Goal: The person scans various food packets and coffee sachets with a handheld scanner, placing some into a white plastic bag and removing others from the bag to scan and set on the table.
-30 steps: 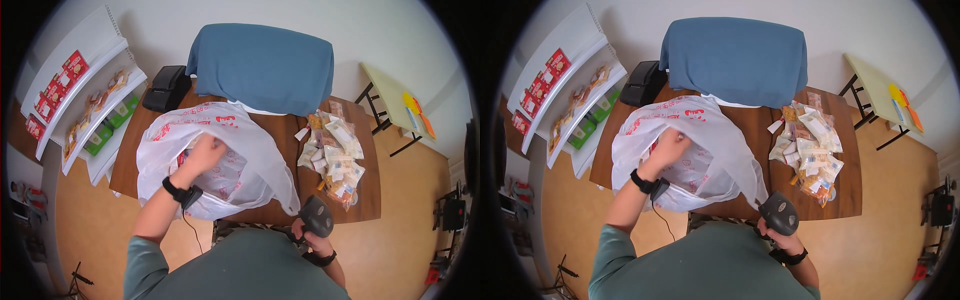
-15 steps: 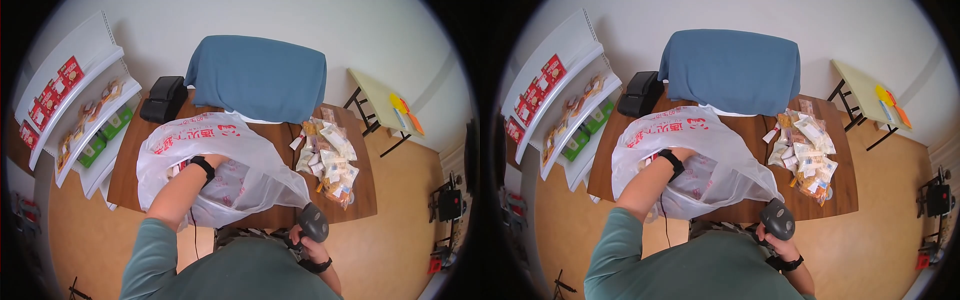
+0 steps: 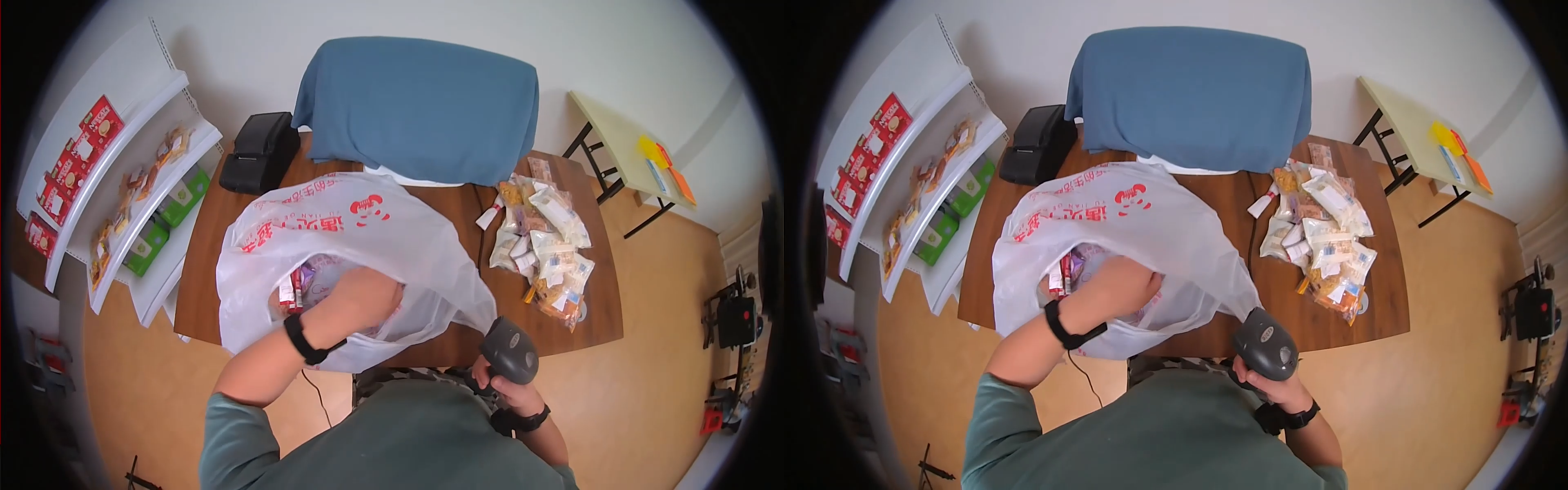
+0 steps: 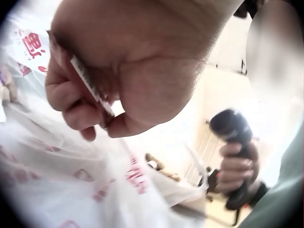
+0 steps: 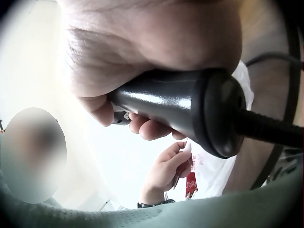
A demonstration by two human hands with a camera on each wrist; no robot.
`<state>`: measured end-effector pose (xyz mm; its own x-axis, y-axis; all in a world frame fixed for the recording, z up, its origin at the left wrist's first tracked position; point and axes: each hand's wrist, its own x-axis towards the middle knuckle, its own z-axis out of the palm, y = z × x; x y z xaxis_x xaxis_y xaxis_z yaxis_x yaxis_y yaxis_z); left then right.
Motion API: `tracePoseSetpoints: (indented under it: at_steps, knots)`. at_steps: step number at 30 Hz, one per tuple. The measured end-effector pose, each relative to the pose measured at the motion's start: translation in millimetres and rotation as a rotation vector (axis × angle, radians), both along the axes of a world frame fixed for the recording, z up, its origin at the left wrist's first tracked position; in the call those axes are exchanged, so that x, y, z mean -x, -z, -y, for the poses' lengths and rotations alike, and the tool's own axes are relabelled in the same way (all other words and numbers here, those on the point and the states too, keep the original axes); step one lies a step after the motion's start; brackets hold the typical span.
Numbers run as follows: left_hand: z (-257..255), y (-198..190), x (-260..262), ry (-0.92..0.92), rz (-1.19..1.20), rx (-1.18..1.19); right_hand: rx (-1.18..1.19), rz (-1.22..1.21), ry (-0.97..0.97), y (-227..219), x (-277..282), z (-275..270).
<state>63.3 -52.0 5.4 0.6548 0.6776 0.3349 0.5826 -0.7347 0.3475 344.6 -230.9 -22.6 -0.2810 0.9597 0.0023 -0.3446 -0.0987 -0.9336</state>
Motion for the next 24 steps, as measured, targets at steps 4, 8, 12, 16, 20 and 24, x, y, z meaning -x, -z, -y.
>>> tracePoseSetpoints:
  at_steps: [4,8,12,16,20,24]
  knots:
    - [20.7,-44.3,24.4,-0.067,-0.003,0.958,0.007,0.018,-0.036,-3.7,1.1,-4.4]
    - [37.9,-29.4,25.2,-0.056,0.855,1.491,0.038,0.109,0.0,-15.7,13.0,-8.7]
    - [42.1,-15.0,10.6,-0.056,1.506,1.531,0.12,0.09,-0.074,-1.8,4.3,-3.9]
    - [41.1,-10.3,-11.4,-0.09,1.682,1.367,-0.068,0.334,-0.082,-19.8,18.6,-21.0]
    - [43.2,-13.7,-23.3,-0.072,1.718,1.234,-0.108,0.304,-0.142,-11.7,16.3,-24.6]
    - [45.0,-13.2,-30.3,0.02,1.687,1.244,0.046,0.108,-0.083,-1.6,13.5,-20.0]
